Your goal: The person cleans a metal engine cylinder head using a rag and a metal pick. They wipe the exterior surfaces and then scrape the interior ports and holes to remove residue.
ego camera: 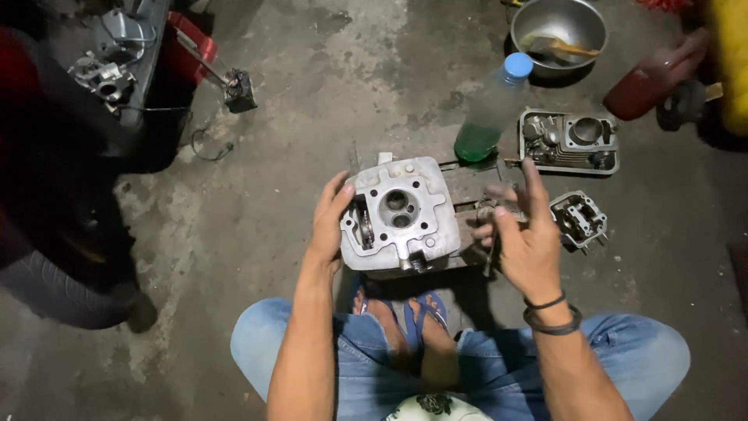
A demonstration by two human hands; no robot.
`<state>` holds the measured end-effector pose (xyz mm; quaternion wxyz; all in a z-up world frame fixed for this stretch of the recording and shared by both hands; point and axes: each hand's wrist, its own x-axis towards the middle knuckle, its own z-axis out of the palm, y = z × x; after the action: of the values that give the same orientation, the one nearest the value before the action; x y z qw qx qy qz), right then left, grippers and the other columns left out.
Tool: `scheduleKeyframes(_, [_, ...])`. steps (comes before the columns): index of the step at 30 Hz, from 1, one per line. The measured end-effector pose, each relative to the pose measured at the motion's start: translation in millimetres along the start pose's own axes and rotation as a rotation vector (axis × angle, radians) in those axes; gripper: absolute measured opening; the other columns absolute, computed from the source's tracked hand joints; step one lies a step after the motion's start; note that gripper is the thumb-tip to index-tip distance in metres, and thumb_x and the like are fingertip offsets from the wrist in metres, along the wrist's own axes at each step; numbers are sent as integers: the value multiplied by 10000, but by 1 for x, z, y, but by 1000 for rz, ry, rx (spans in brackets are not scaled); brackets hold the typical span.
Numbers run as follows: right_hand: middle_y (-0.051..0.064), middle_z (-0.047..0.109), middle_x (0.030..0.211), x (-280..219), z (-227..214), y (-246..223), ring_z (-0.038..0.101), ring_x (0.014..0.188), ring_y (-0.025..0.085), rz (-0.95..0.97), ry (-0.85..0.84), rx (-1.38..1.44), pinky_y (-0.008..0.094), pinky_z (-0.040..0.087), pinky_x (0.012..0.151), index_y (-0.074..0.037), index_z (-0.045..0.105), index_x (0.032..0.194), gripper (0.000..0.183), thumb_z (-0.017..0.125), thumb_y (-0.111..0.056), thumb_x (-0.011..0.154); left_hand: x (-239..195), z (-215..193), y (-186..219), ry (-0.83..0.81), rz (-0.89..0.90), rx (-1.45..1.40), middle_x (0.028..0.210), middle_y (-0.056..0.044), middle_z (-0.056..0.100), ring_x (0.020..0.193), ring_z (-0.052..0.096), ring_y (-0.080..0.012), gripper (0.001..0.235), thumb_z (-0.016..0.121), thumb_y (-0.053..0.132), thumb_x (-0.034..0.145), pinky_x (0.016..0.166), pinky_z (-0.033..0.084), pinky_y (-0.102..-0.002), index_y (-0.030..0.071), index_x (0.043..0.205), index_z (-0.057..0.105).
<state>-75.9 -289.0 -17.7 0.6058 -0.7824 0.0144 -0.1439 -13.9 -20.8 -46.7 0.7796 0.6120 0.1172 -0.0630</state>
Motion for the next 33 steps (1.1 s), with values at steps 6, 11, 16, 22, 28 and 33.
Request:
scheduleKeyframes(6, [280,658,1249,2,-12,-29,742,759,369,-239,65,-78,406,635,599,73,638,1303,335,456,132,1028,-3,7,8,-33,-19,-54,1465,-254,505,1317,503,-352,670,695,381,905,1076,474,-515,48,1466,539])
scheduleKeyframes(11, [292,670,1342,3,-44,-25,695,1201,405,-585,50,-444,446,589,1076,98,616,1359,563,452,226,835,8,-3,4,-50,-142,-102,1226,-171,679,1016,673,-251,536,645,293,867,825,555,-345,88,1360,590])
scheduleKeyframes(16, [372,615,1349,23,-54,-13,710,1032,459,-677,232,-254,491,657,912,96,528,1401,507,644,395,1007,13,-7,-5,-67,-109,-104,1166,-147,671,988,657,-223,446,635,281,900,809,550,-337,79,1296,603])
scheduleKeyframes(22, [283,546,1234,30,-37,6,618,975,329,-533,394,-142,409,630,795,34,468,1330,132,549,9,1228,14,-7,-6,-58,-119,-110,1176,-148,677,994,660,-225,467,651,286,885,812,546,-335,85,1304,600])
scheduleKeyframes(28, [233,535,1151,7,19,-10,637,830,276,-389,206,-70,328,634,655,41,548,1138,228,422,-146,1171,9,-5,-3,-62,-112,-68,1181,-149,685,987,672,-226,461,632,297,902,806,547,-329,88,1311,600])
scheduleKeyframes(33, [174,749,889,-14,54,5,758,846,354,-506,76,-91,430,603,743,3,721,923,187,579,-67,1023,-2,0,3,-68,41,53,1302,-217,599,1246,562,-292,546,654,380,946,1105,447,-479,59,1385,605])
